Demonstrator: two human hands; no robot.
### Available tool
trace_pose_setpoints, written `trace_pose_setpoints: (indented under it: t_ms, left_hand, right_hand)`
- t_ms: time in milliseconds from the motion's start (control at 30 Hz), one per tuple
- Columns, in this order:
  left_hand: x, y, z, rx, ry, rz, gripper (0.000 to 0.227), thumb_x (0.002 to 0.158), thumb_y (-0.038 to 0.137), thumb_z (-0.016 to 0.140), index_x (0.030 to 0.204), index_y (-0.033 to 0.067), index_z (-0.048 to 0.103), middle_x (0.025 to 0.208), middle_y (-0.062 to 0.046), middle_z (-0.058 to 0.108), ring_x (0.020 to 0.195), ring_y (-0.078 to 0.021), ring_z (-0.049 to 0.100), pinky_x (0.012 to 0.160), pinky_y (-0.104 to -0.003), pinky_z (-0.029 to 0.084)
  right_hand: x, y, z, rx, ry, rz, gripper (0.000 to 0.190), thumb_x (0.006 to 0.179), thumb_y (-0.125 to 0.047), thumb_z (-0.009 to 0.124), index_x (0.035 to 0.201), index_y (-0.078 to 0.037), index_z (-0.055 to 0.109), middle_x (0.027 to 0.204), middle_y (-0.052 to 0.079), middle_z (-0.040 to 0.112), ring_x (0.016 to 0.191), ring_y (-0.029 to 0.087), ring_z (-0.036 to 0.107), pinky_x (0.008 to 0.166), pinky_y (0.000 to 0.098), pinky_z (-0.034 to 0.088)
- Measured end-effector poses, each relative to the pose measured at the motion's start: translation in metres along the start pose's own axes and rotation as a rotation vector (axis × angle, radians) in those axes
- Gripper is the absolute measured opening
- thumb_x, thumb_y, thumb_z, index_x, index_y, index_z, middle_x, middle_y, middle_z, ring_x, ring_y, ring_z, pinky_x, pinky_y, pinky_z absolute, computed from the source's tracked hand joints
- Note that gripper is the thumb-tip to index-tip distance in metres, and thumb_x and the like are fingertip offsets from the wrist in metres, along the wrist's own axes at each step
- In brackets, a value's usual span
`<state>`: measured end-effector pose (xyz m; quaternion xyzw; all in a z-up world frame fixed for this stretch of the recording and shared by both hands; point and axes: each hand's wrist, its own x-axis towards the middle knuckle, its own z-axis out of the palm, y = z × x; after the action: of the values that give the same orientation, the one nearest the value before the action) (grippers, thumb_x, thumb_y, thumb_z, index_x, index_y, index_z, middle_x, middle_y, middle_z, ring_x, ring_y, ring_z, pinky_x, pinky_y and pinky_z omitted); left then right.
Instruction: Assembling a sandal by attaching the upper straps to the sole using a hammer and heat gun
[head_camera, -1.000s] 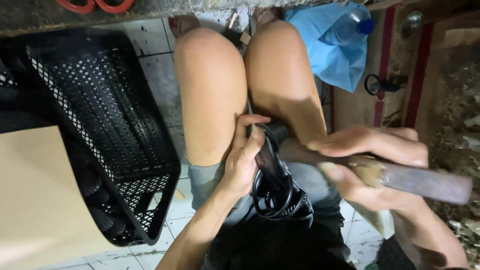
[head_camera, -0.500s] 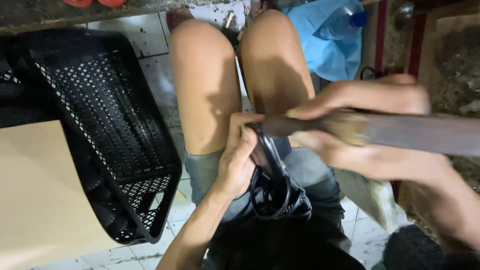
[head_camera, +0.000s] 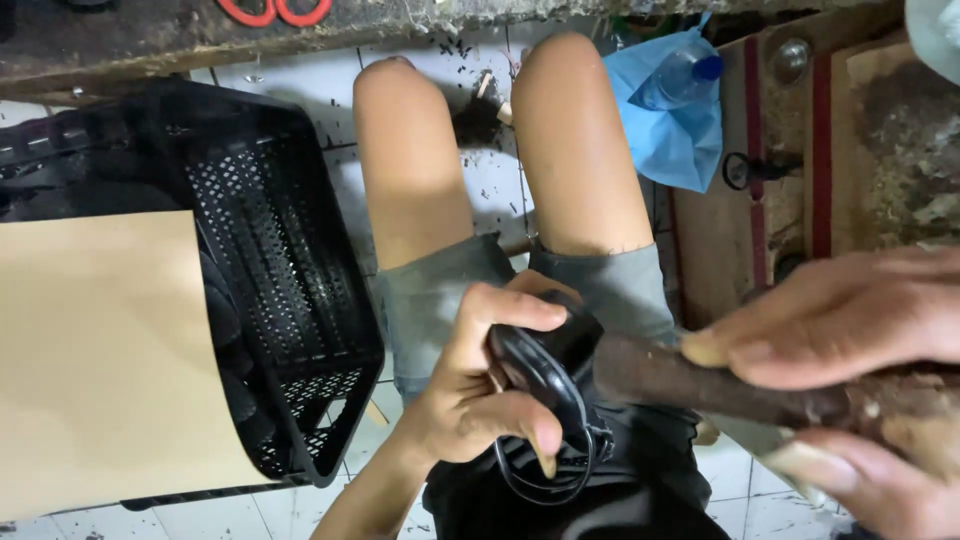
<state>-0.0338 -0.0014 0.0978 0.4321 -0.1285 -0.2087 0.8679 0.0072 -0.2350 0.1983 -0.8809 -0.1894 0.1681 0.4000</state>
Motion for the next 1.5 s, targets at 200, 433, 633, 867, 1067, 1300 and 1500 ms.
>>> trace_pose_setpoints:
  t_ms: [200, 433, 633, 867, 1067, 1300, 1500]
  left_hand:
    - [0.0, 0.011, 0.009, 0.059, 0.005, 0.07, 0.045, 0.082, 0.038, 0.062, 0.113, 0.0175, 0.037, 0.107, -0.018, 0.044, 0.099, -0.0219, 0.047, 0.081, -0.03, 0.041]
    - [-0.001, 0.009, 0.023, -0.015, 0.054, 0.056, 0.036, 0.08, 0.02, 0.062, 0.109, 0.017, 0.04, 0.103, -0.015, 0.043, 0.087, -0.0189, 0.044, 0.075, -0.029, 0.036]
    - [-0.003, 0.018, 0.021, 0.158, -0.007, 0.033, 0.048, 0.073, 0.02, 0.068, 0.109, 0.0129, 0.039, 0.101, -0.015, 0.046, 0.087, -0.0201, 0.047, 0.077, -0.029, 0.037]
    - [-0.003, 0.028, 0.021, 0.738, -0.231, 0.104, 0.053, 0.074, 0.028, 0.068, 0.11, 0.0071, 0.035, 0.099, -0.016, 0.05, 0.093, -0.0275, 0.056, 0.076, -0.032, 0.047]
    - [-0.008, 0.016, 0.021, 0.873, -0.268, 0.128, 0.051, 0.075, 0.034, 0.064, 0.106, 0.0004, 0.043, 0.099, -0.02, 0.048, 0.088, -0.0315, 0.057, 0.074, -0.035, 0.049]
    - [-0.021, 0.014, 0.014, 0.795, -0.175, 0.174, 0.063, 0.069, 0.04, 0.068, 0.111, 0.0058, 0.035, 0.1, -0.019, 0.051, 0.091, -0.0304, 0.056, 0.075, -0.035, 0.048]
    - [-0.018, 0.016, 0.022, 0.774, -0.193, 0.173, 0.042, 0.079, 0.031, 0.062, 0.105, 0.0069, 0.039, 0.098, -0.02, 0.05, 0.083, -0.0298, 0.058, 0.073, -0.035, 0.048]
  right_hand:
    - [-0.03, 0.014, -0.008, 0.093, -0.322, -0.192, 0.061, 0.048, -0.043, 0.083, 0.101, -0.022, 0.06, 0.106, 0.001, 0.066, 0.101, 0.013, 0.07, 0.084, 0.0258, 0.063]
    - [-0.004, -0.028, -0.004, 0.037, -0.227, -0.206, 0.037, 0.063, -0.027, 0.069, 0.098, -0.018, 0.062, 0.105, -0.002, 0.068, 0.094, 0.009, 0.071, 0.077, 0.0244, 0.059]
    - [-0.02, -0.019, 0.003, 0.057, -0.07, -0.152, 0.03, 0.057, -0.028, 0.071, 0.084, -0.018, 0.064, 0.091, -0.001, 0.072, 0.081, 0.007, 0.075, 0.078, 0.0241, 0.059]
    - [-0.018, -0.041, 0.008, 0.059, -0.023, -0.066, 0.015, 0.059, -0.028, 0.066, 0.071, -0.018, 0.068, 0.079, -0.001, 0.073, 0.071, 0.007, 0.076, 0.064, 0.0202, 0.06]
    - [-0.008, -0.05, 0.016, 0.09, 0.024, -0.028, 0.012, 0.057, -0.027, 0.067, 0.062, -0.017, 0.067, 0.072, -0.001, 0.073, 0.058, 0.004, 0.077, 0.054, 0.0139, 0.062]
    - [-0.024, -0.016, 0.008, 0.047, -0.028, -0.084, 0.026, 0.056, -0.03, 0.065, 0.076, -0.014, 0.063, 0.081, 0.003, 0.071, 0.064, 0.009, 0.075, 0.05, 0.0161, 0.063]
    - [-0.013, -0.047, 0.027, 0.148, 0.06, 0.014, 0.01, 0.056, -0.024, 0.069, 0.062, -0.016, 0.066, 0.072, 0.0, 0.072, 0.06, 0.005, 0.076, 0.056, 0.016, 0.062]
